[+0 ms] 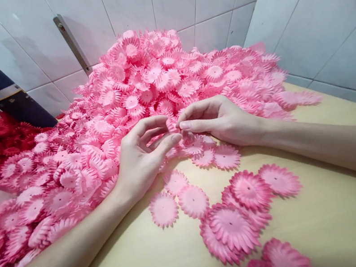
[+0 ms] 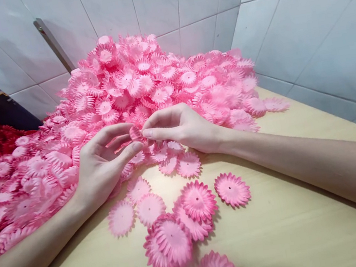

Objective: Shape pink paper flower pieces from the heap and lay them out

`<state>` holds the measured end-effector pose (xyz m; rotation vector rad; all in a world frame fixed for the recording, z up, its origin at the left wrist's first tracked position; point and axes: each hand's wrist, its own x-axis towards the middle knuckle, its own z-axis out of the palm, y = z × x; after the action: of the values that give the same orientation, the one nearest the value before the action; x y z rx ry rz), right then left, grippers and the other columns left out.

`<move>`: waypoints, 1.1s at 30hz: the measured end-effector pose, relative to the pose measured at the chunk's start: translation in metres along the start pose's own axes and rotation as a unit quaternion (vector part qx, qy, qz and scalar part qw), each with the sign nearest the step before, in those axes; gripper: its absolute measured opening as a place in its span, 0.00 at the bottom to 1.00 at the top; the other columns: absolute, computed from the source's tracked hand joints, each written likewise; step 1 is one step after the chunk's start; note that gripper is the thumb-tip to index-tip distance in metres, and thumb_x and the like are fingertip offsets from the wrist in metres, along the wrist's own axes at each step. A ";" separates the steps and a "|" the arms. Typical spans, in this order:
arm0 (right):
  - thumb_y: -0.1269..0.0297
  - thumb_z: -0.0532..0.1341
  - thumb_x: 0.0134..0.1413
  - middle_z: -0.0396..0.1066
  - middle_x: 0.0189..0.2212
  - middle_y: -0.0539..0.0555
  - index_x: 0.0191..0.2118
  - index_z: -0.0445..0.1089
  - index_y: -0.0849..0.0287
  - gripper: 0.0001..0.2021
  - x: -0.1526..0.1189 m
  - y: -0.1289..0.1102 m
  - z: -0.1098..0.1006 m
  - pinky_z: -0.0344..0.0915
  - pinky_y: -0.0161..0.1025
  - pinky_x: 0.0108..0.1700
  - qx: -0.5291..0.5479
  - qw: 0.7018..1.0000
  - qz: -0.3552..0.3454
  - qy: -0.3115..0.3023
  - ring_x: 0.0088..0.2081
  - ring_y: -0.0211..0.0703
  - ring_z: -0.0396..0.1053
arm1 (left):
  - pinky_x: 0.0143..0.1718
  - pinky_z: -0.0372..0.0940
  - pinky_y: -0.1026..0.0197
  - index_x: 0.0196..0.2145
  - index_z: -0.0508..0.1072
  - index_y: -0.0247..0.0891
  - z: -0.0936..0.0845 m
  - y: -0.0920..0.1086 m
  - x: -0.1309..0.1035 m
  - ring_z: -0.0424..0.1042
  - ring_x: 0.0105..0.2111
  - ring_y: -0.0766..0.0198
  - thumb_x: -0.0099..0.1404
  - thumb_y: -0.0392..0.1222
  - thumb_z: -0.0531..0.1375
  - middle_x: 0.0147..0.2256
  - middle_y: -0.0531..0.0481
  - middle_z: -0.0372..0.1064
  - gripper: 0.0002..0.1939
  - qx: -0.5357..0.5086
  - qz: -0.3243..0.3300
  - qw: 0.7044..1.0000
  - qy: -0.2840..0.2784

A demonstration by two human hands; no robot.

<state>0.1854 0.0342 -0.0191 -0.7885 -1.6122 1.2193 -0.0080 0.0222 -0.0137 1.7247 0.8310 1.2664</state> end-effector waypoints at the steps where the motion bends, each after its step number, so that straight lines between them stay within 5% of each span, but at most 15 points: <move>1: 0.61 0.68 0.49 0.76 0.30 0.48 0.32 0.78 0.53 0.04 0.000 0.000 0.000 0.70 0.37 0.38 0.004 1.000 0.001 0.002 0.32 0.38 0.73 | 0.45 0.73 0.60 0.41 0.73 0.36 0.000 0.001 0.000 0.75 0.41 0.63 0.54 0.38 0.69 0.40 0.48 0.73 0.16 0.002 -0.007 1.000 0.014; 8: 0.60 0.68 0.50 0.76 0.29 0.49 0.32 0.78 0.53 0.04 -0.001 -0.002 0.000 0.70 0.38 0.38 0.017 1.000 0.007 -0.014 0.32 0.39 0.74 | 0.36 0.74 0.61 0.42 0.69 0.40 0.002 0.004 0.000 0.78 0.31 0.63 0.64 0.46 0.61 0.32 0.51 0.76 0.11 -0.043 -0.040 0.998 -0.008; 18: 0.64 0.67 0.52 0.77 0.30 0.50 0.35 0.78 0.55 0.04 0.000 0.000 -0.003 0.69 0.37 0.40 0.040 0.999 -0.007 -0.034 0.34 0.38 0.73 | 0.37 0.74 0.61 0.45 0.75 0.33 0.003 0.005 -0.001 0.78 0.30 0.62 0.60 0.44 0.65 0.34 0.46 0.79 0.17 -0.057 -0.062 0.996 -0.018; 33: 0.65 0.67 0.51 0.75 0.28 0.49 0.31 0.77 0.59 0.03 0.002 -0.004 -0.004 0.67 0.34 0.35 -0.017 0.995 -0.008 -0.098 0.31 0.35 0.71 | 0.28 0.72 0.69 0.38 0.77 0.29 0.001 0.009 0.000 0.75 0.24 0.68 0.62 0.41 0.63 0.26 0.49 0.76 0.11 -0.053 -0.121 0.989 -0.071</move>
<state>0.1891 0.0360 -0.0141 -0.6939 -1.7988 1.2930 -0.0063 0.0181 -0.0062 1.5579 0.8457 0.9971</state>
